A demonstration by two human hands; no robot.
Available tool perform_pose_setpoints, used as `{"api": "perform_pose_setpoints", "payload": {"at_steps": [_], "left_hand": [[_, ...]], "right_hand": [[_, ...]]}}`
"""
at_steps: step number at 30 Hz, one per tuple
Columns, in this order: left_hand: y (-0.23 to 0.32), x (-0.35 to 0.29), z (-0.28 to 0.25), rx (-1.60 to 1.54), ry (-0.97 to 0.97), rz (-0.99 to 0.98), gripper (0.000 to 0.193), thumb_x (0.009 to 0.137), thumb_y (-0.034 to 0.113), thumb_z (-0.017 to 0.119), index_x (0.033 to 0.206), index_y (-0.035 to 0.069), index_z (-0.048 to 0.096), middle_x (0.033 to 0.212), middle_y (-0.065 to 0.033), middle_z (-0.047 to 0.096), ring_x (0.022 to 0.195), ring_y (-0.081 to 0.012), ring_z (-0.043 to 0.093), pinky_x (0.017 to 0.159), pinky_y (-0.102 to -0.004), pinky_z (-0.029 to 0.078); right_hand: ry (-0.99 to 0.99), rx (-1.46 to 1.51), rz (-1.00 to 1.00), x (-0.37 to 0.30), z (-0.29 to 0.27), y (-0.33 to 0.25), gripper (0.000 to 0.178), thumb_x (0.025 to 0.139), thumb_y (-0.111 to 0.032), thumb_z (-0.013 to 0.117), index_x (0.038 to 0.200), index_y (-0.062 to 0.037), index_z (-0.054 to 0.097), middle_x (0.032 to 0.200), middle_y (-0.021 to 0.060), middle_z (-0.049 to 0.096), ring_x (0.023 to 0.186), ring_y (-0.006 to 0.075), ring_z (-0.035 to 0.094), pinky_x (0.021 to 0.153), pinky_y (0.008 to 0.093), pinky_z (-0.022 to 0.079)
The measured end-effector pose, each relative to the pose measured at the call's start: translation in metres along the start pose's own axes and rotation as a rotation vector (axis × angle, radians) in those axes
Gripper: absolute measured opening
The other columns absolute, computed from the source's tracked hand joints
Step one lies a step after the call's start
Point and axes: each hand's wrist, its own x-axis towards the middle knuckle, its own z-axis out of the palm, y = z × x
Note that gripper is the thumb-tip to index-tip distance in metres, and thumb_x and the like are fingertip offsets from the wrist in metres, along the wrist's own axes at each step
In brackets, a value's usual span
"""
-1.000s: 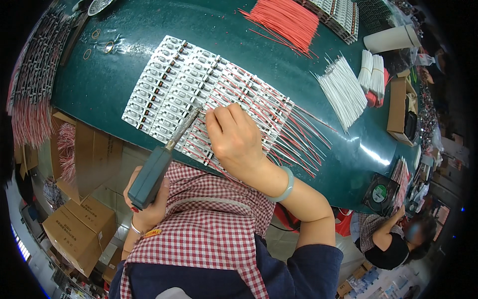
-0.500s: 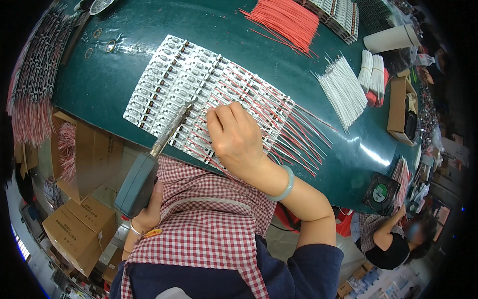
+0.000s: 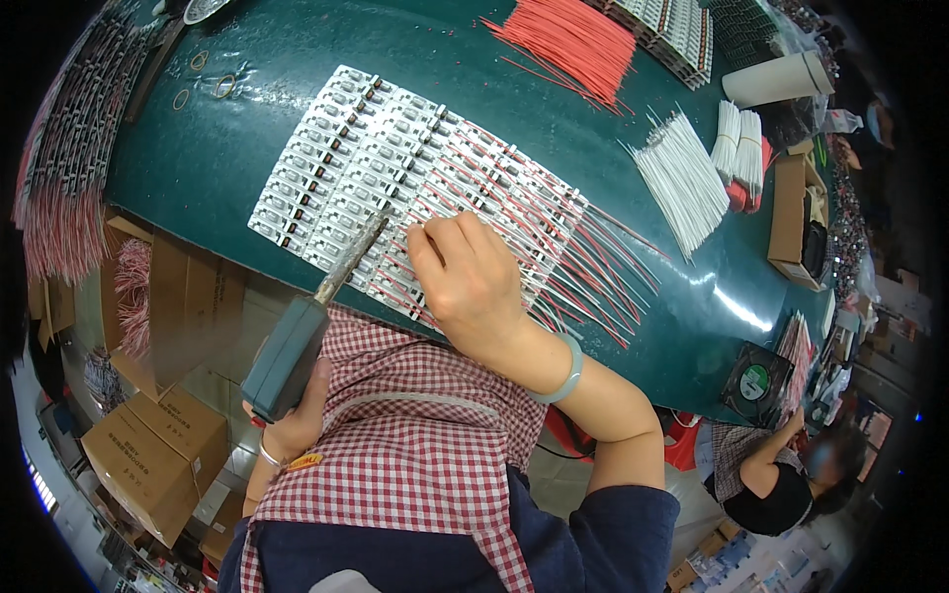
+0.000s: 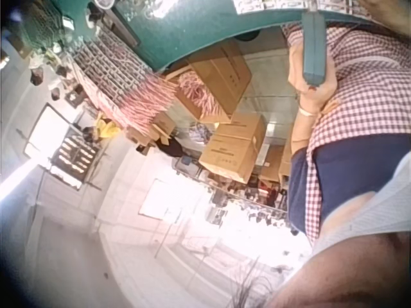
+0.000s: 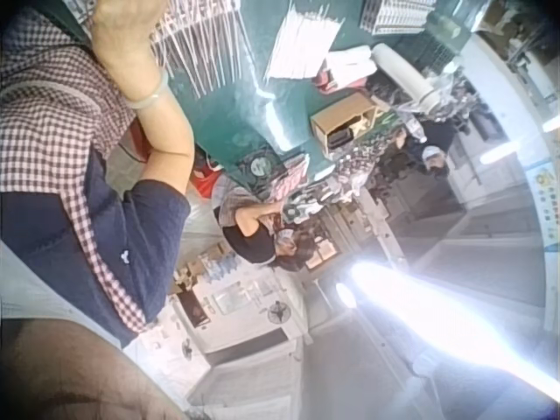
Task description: The person uses a soldering iron to attach red and white wires to a grid of LED strips on a green workbench. They repeatedly pick up individual wires, place them onto the LED contacts, and apply heat to secure them. The process is repetitive, focusing on one wire at a time.
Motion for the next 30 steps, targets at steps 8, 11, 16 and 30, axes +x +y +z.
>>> {"api": "perform_pose_setpoints", "payload": {"at_steps": [8,11,16,30], "left_hand": [[0.004,0.005,0.0,-0.05,-0.042,-0.037,0.021,0.074,-0.004,0.077,0.094,-0.004,0.069,0.095,-0.0156,0.068,0.082,-0.0291,0.07,0.07,-0.0326,0.056],[0.004,0.006,0.001,-0.064,-0.039,-0.055,0.02,0.074,-0.004,0.077,0.092,-0.004,0.069,0.092,-0.0143,0.067,0.079,-0.0284,0.068,0.067,-0.0322,0.055],[0.005,0.005,-0.002,-0.049,-0.061,-0.078,0.02,0.074,-0.004,0.076,0.092,-0.004,0.069,0.091,-0.0145,0.067,0.077,-0.0287,0.068,0.065,-0.0324,0.054],[-0.011,-0.019,-0.004,-0.05,0.004,-0.074,0.025,0.078,0.003,0.077,0.101,-0.005,0.07,0.1,-0.0191,0.07,0.087,-0.0312,0.072,0.073,-0.034,0.057]], "right_hand": [[0.002,-0.016,-0.001,0.001,0.002,-0.002,0.028,0.073,-0.004,0.067,0.1,0.0044,0.068,0.09,0.0098,0.061,0.08,0.0236,0.058,0.065,0.0333,0.05],[-0.004,-0.024,-0.004,0.002,0.003,-0.001,0.028,0.073,-0.004,0.067,0.1,0.0045,0.068,0.09,0.0096,0.061,0.08,0.0235,0.058,0.065,0.0332,0.05],[0.004,-0.028,-0.006,0.002,0.004,-0.002,0.028,0.072,-0.004,0.067,0.099,0.0048,0.068,0.089,0.0097,0.06,0.08,0.0235,0.058,0.065,0.033,0.05],[0.031,-0.035,0.004,0.001,0.004,-0.003,0.026,0.073,-0.006,0.066,0.098,0.0026,0.068,0.089,0.0092,0.06,0.082,0.0238,0.058,0.065,0.0339,0.048]]}}
